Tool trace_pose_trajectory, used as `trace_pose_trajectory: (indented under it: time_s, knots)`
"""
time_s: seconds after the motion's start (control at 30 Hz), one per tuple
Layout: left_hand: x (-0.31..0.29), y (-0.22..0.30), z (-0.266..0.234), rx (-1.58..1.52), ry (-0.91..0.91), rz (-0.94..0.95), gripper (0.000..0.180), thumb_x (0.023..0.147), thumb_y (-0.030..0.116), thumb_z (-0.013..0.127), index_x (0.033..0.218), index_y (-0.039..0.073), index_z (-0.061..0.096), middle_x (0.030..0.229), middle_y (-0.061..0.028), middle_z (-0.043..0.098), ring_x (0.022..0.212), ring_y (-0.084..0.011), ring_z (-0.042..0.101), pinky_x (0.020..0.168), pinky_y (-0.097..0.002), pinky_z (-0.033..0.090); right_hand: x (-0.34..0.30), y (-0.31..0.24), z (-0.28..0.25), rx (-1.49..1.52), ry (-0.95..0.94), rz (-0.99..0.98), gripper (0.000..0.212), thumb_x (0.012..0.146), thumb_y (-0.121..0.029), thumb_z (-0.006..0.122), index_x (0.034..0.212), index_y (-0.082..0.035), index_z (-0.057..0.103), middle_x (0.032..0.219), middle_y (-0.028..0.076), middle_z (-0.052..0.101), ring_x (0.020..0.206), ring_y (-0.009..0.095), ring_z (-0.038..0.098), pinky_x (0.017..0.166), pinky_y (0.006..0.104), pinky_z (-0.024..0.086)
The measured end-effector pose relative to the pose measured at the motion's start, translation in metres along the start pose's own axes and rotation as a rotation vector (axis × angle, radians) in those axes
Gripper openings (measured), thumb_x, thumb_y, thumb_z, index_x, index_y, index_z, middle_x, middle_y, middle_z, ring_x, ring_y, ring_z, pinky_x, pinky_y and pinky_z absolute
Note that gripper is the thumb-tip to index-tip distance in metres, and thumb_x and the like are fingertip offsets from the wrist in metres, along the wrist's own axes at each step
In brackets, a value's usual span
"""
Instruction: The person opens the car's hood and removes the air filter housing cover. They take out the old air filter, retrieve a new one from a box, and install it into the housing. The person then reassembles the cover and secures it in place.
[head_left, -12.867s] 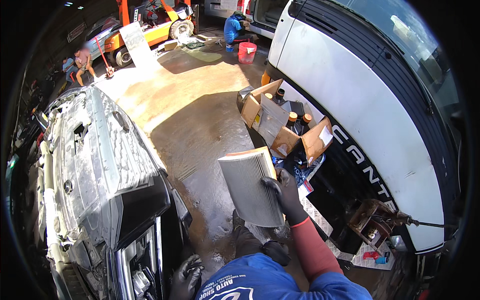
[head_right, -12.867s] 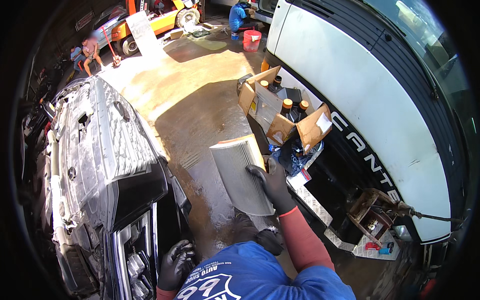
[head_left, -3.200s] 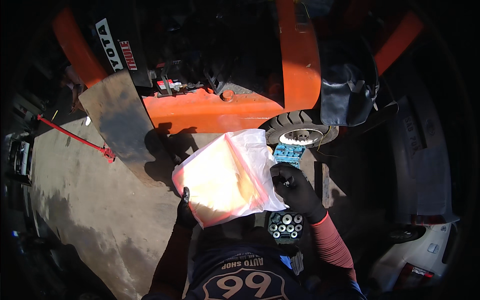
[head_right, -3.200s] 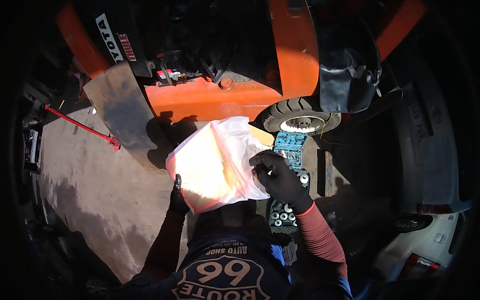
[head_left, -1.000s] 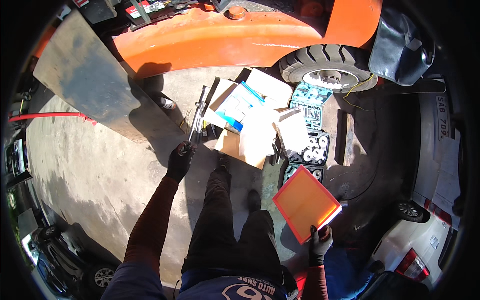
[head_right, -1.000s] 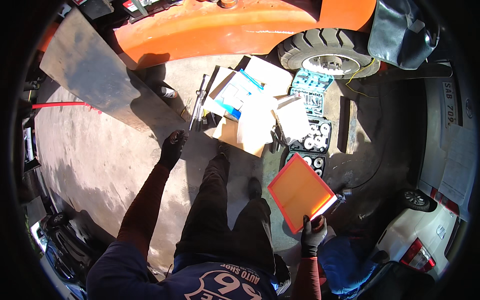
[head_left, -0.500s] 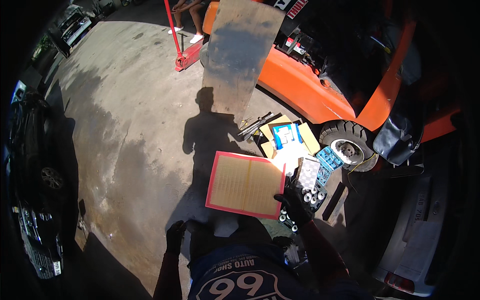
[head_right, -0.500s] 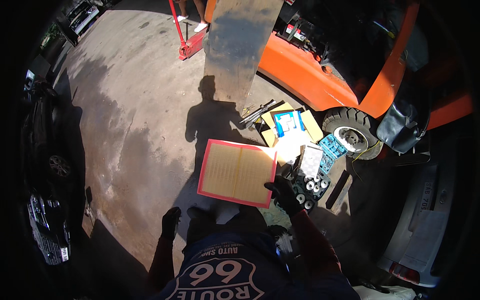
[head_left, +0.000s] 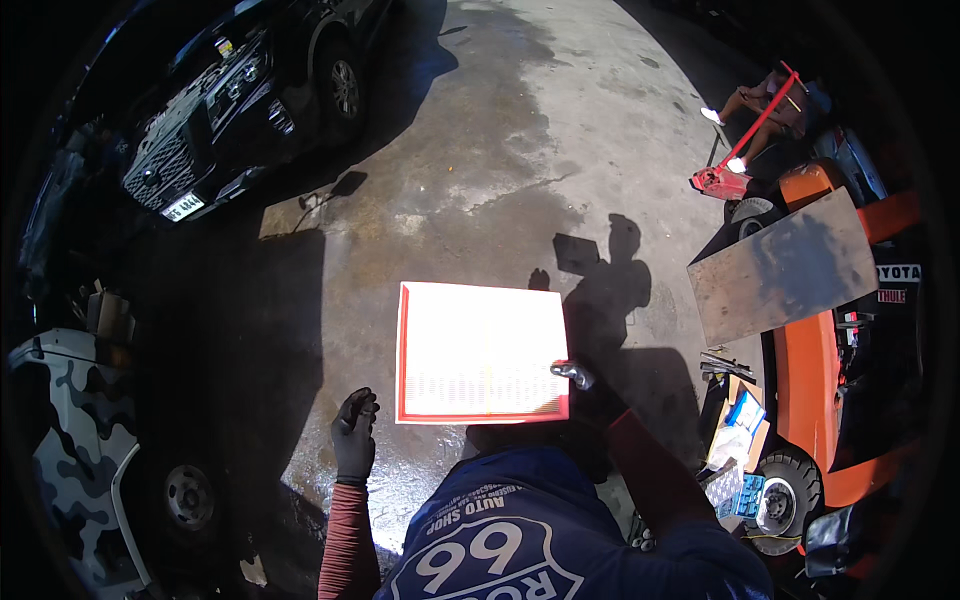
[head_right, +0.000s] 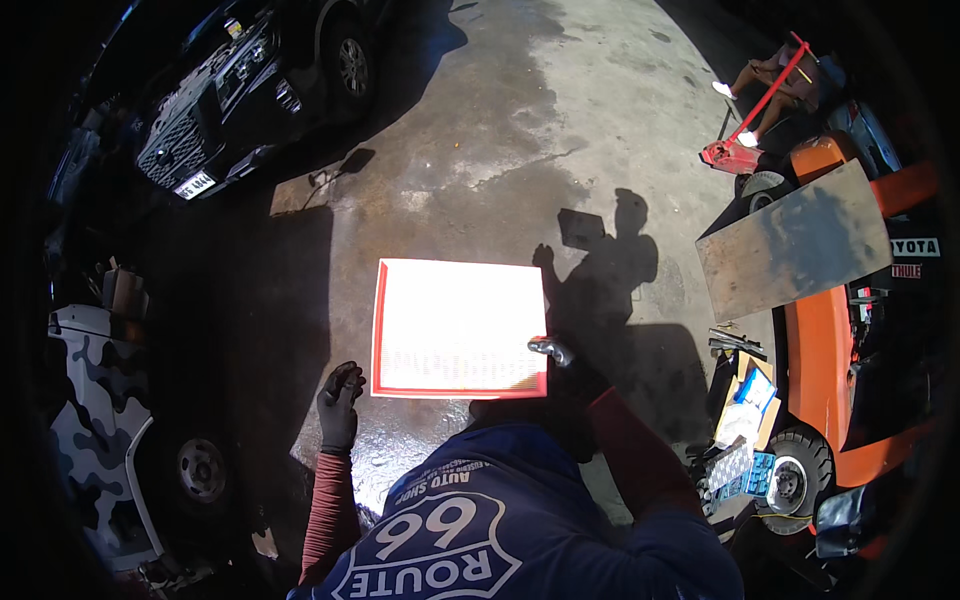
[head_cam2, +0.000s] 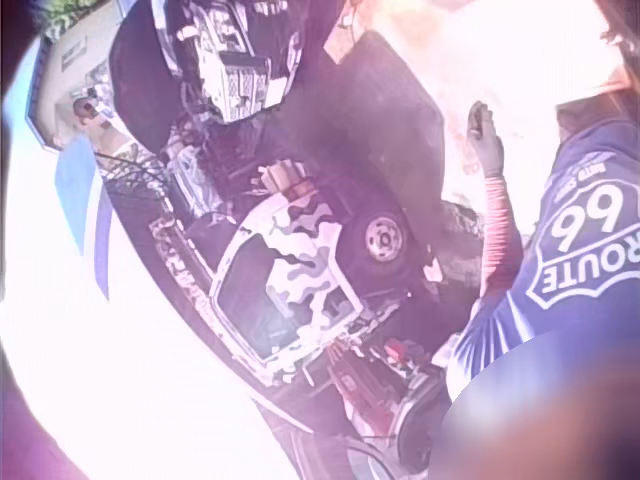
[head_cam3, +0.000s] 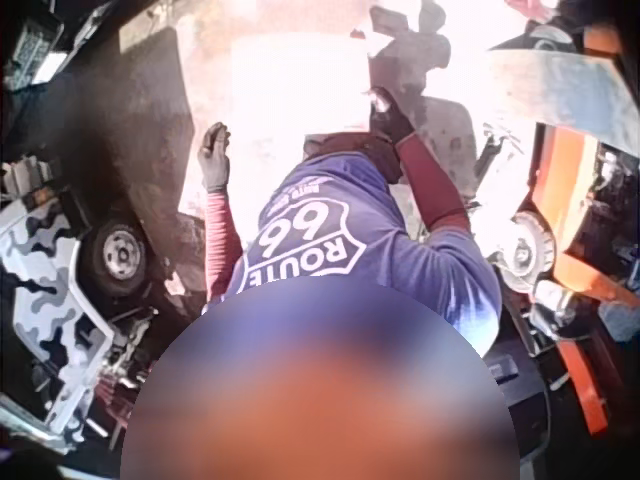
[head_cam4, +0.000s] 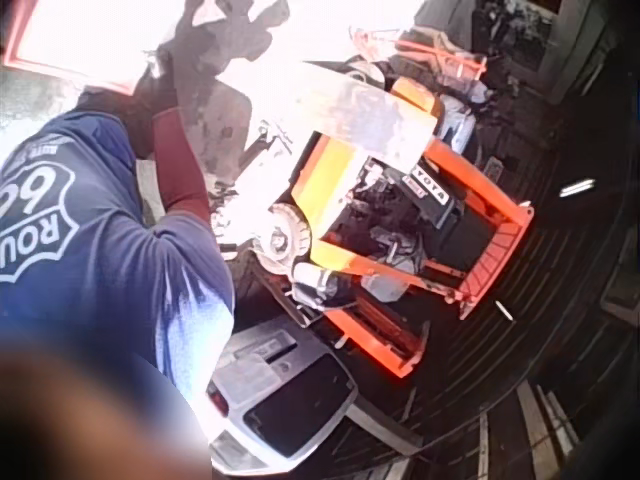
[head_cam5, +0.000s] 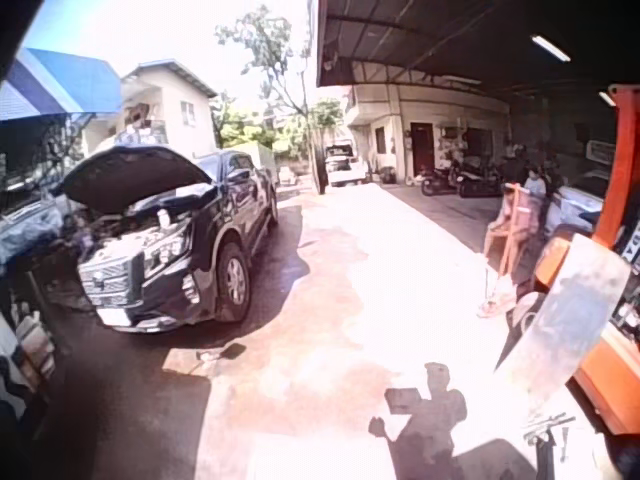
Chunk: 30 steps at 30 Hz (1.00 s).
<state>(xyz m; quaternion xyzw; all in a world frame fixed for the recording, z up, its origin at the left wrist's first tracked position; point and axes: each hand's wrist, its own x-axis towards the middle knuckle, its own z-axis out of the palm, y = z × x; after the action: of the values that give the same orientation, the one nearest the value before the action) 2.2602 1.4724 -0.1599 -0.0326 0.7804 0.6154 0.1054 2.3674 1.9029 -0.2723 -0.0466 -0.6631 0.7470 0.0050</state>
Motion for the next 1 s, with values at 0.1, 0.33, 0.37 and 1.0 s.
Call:
trace_pose_trajectory:
  time_s: [0.1,0.33,0.37,1.0]
  knots:
    - [0.024,0.030,-0.083,0.109,0.138,0.186,0.035,0.099,0.004,0.064,0.134,-0.002,0.063,0.124,-0.0125,0.070,0.106,-0.0197,0.069,0.094,-0.0327,0.055,0.112,-0.007,0.081,0.502,-0.171,0.393,0.039,0.095,-0.020,0.069,0.128,0.002,0.065,0.124,0.013,0.071,0.115,0.024,0.067,0.105,0.0384,0.051]
    - [0.086,0.075,-0.267,0.857,0.395,0.422,0.083,0.071,0.016,0.085,0.147,0.004,0.052,0.150,-0.0245,0.050,0.136,-0.0445,0.051,0.113,-0.0515,0.042,0.352,-0.043,0.300,0.510,-0.517,0.673,0.050,0.089,-0.018,0.067,0.131,0.009,0.061,0.123,0.020,0.071,0.113,0.029,0.069,0.103,0.0424,0.052]
    - [0.099,0.081,-0.292,0.896,0.393,0.377,0.081,0.071,0.017,0.084,0.145,0.006,0.054,0.150,-0.0243,0.050,0.137,-0.0457,0.049,0.113,-0.0533,0.042,0.388,-0.043,0.332,0.467,-0.575,0.690,0.051,0.088,-0.017,0.067,0.131,0.009,0.061,0.123,0.020,0.071,0.113,0.029,0.069,0.103,0.0428,0.052]
    - [0.471,0.108,-0.831,1.152,0.257,0.333,0.053,0.067,0.019,0.087,0.117,0.019,0.073,0.131,-0.0118,0.066,0.127,-0.0359,0.060,0.110,-0.0587,0.044,0.902,0.000,0.976,-0.064,-1.166,0.949,0.035,0.090,-0.027,0.075,0.109,0.003,0.074,0.101,0.009,0.076,0.092,0.015,0.071,0.090,0.0315,0.054]
